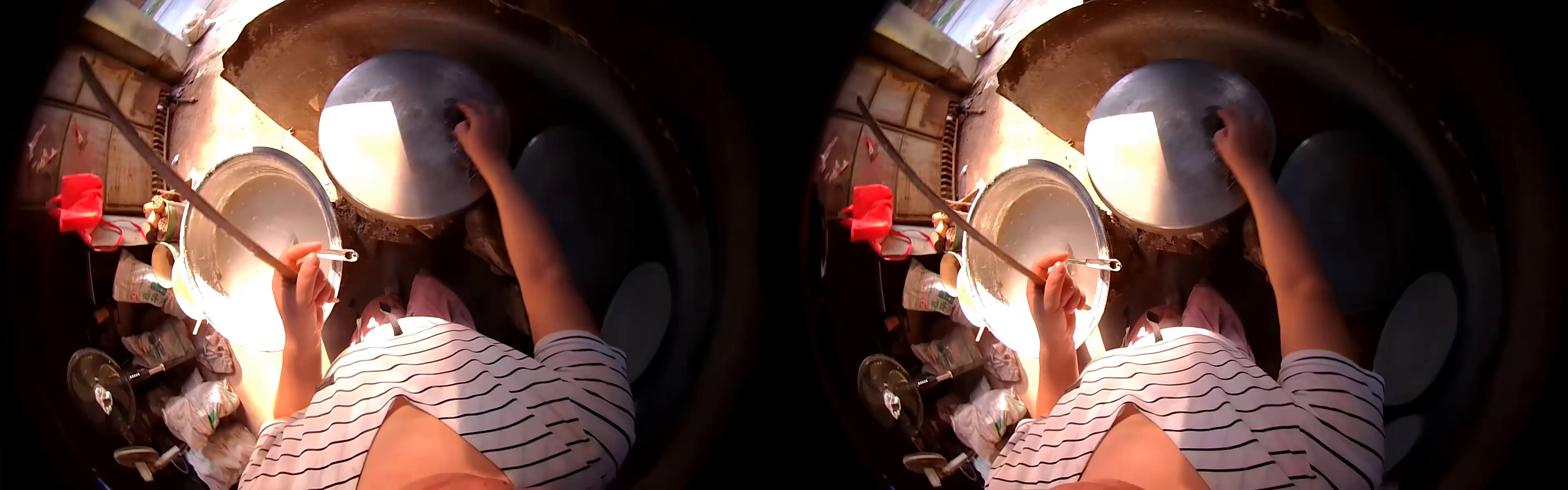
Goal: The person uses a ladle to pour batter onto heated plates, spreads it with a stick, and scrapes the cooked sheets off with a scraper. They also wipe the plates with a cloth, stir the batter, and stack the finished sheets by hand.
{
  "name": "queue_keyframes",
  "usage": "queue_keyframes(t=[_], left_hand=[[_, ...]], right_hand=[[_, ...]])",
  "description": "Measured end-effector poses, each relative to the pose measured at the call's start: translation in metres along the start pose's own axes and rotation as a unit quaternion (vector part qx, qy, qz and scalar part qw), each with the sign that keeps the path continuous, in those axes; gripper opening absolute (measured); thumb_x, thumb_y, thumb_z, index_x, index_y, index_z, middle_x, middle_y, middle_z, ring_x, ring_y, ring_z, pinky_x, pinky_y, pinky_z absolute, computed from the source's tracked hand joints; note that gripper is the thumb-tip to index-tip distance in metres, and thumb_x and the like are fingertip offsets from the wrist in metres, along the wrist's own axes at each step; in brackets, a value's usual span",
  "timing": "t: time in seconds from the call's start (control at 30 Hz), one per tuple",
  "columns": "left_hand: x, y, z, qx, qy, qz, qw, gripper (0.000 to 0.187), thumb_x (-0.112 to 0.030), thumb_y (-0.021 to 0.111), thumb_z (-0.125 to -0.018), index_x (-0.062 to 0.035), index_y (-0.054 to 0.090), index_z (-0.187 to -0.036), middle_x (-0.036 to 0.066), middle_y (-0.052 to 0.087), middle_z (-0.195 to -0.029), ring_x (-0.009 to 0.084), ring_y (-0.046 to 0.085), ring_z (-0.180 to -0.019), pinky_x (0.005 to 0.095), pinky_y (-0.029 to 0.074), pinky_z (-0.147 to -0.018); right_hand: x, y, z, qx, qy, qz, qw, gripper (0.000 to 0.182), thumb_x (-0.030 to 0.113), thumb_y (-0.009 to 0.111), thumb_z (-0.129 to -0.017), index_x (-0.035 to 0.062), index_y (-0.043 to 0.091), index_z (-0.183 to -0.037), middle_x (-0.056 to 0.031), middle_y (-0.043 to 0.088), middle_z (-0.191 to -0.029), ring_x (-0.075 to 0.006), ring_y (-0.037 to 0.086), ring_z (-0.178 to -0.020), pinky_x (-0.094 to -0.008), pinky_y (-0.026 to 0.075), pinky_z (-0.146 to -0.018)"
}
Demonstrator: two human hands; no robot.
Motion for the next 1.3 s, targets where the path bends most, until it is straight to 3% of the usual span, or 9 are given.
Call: queue_keyframes(t=[0.13, 0.3, 0.5, 0.63, 0.77, 0.83, 1.0, 1.17, 1.3], left_hand=[[-0.001, -0.024, -0.006, -0.092, 0.016, -0.014, 0.996, 0.017, -0.015, 0.051, -0.096, -0.0021, 0.055, -0.106, -0.005, 0.030, -0.052, 0.0044, 0.025, -0.038, 0.0213, 0.026, -0.037], [-0.010, -0.023, -0.024, -0.151, 0.004, 0.003, 0.988, 0.017, -0.016, 0.052, -0.096, -0.0027, 0.057, -0.105, -0.004, 0.032, -0.052, 0.0051, 0.026, -0.038, 0.0224, 0.027, -0.038], [-0.010, -0.046, -0.023, -0.197, 0.004, -0.014, 0.980, 0.017, -0.016, 0.053, -0.095, -0.0022, 0.057, -0.106, -0.005, 0.033, -0.052, 0.0047, 0.029, -0.039, 0.0217, 0.031, -0.039], [-0.003, -0.035, -0.022, -0.246, -0.028, 0.025, 0.968, 0.018, -0.014, 0.057, -0.092, -0.0007, 0.061, -0.104, -0.006, 0.034, -0.052, 0.0050, 0.029, -0.039, 0.0222, 0.032, -0.041], [0.007, -0.025, -0.019, -0.252, -0.065, 0.014, 0.965, 0.018, -0.013, 0.058, -0.092, -0.0002, 0.061, -0.104, -0.005, 0.036, -0.051, 0.0056, 0.031, -0.039, 0.0223, 0.031, -0.041], [0.001, -0.020, -0.017, -0.229, -0.046, -0.018, 0.972, 0.019, -0.013, 0.058, -0.092, 0.0015, 0.060, -0.104, -0.005, 0.037, -0.051, 0.0055, 0.031, -0.040, 0.0222, 0.031, -0.040], [-0.010, -0.014, -0.017, -0.124, 0.003, -0.018, 0.992, 0.017, -0.012, 0.051, -0.095, 0.0006, 0.053, -0.107, -0.005, 0.031, -0.050, 0.0039, 0.023, -0.038, 0.0205, 0.025, -0.037], [-0.011, -0.037, -0.031, -0.009, 0.053, -0.036, 0.998, 0.015, -0.011, 0.051, -0.095, -0.0006, 0.055, -0.105, -0.007, 0.030, -0.051, 0.0016, 0.023, -0.040, 0.0197, 0.021, -0.036], [0.000, -0.038, -0.048, 0.133, 0.031, -0.022, 0.990, 0.014, -0.012, 0.048, -0.097, -0.0031, 0.056, -0.105, -0.007, 0.030, -0.051, 0.0008, 0.022, -0.037, 0.0184, 0.021, -0.034]], right_hand=[[0.000, 0.055, -0.059, 0.013, -0.019, -0.064, 0.998, 0.031, 0.010, 0.059, -0.072, 0.0087, 0.067, -0.102, -0.0081, 0.064, -0.110, -0.0320, 0.057, -0.097, -0.0418, 0.045, -0.087], [0.152, -0.001, 0.062, 0.146, -0.175, -0.233, 0.945, 0.034, 0.008, 0.068, -0.059, 0.0140, 0.069, -0.092, 0.0004, 0.065, -0.100, -0.0228, 0.056, -0.090, -0.0355, 0.046, -0.081], [-0.043, 0.025, -0.047, 0.067, -0.004, -0.021, 0.998, 0.032, 0.015, 0.057, -0.077, 0.0051, 0.067, -0.106, -0.0122, 0.064, -0.111, -0.0320, 0.058, -0.103, -0.0433, 0.046, -0.089], [-0.036, 0.122, -0.155, 0.131, 0.042, -0.067, 0.988, 0.034, 0.022, 0.059, -0.074, 0.0122, 0.070, -0.105, -0.0115, 0.066, -0.107, -0.0319, 0.059, -0.103, -0.0422, 0.047, -0.090], [0.117, 0.160, -0.172, 0.206, -0.079, -0.041, 0.974, 0.027, 0.022, 0.061, -0.071, 0.0197, 0.073, -0.095, -0.0019, 0.068, -0.100, -0.0266, 0.056, -0.104, -0.0388, 0.049, -0.086], [0.172, 0.158, -0.135, 0.213, -0.226, -0.155, 0.938, 0.023, 0.020, 0.061, -0.068, 0.0201, 0.073, -0.088, 0.0022, 0.067, -0.094, -0.0247, 0.056, -0.099, -0.0391, 0.049, -0.082], [0.193, 0.066, 0.004, 0.267, -0.388, -0.304, 0.828, 0.014, 0.018, 0.063, -0.061, 0.0238, 0.070, -0.073, 0.0124, 0.063, -0.083, -0.0175, 0.054, -0.089, -0.0353, 0.044, -0.066], [0.123, -0.022, 0.096, 0.242, -0.227, -0.262, 0.906, 0.010, 0.014, 0.066, -0.062, 0.0232, 0.066, -0.065, 0.0159, 0.063, -0.079, -0.0130, 0.053, -0.085, -0.0336, 0.041, -0.067], [0.074, -0.087, 0.231, 0.163, 0.066, -0.229, 0.957, 0.008, 0.010, 0.065, -0.062, 0.0140, 0.068, -0.068, 0.0059, 0.065, -0.076, -0.0194, 0.056, -0.081, -0.0343, 0.045, -0.073]])
Point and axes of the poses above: each hand's wrist, its own z-axis away from the middle knuckle, its own y-axis out of the palm, x = y × z, the point moved 5 cm from there along -z, towards the middle knuckle
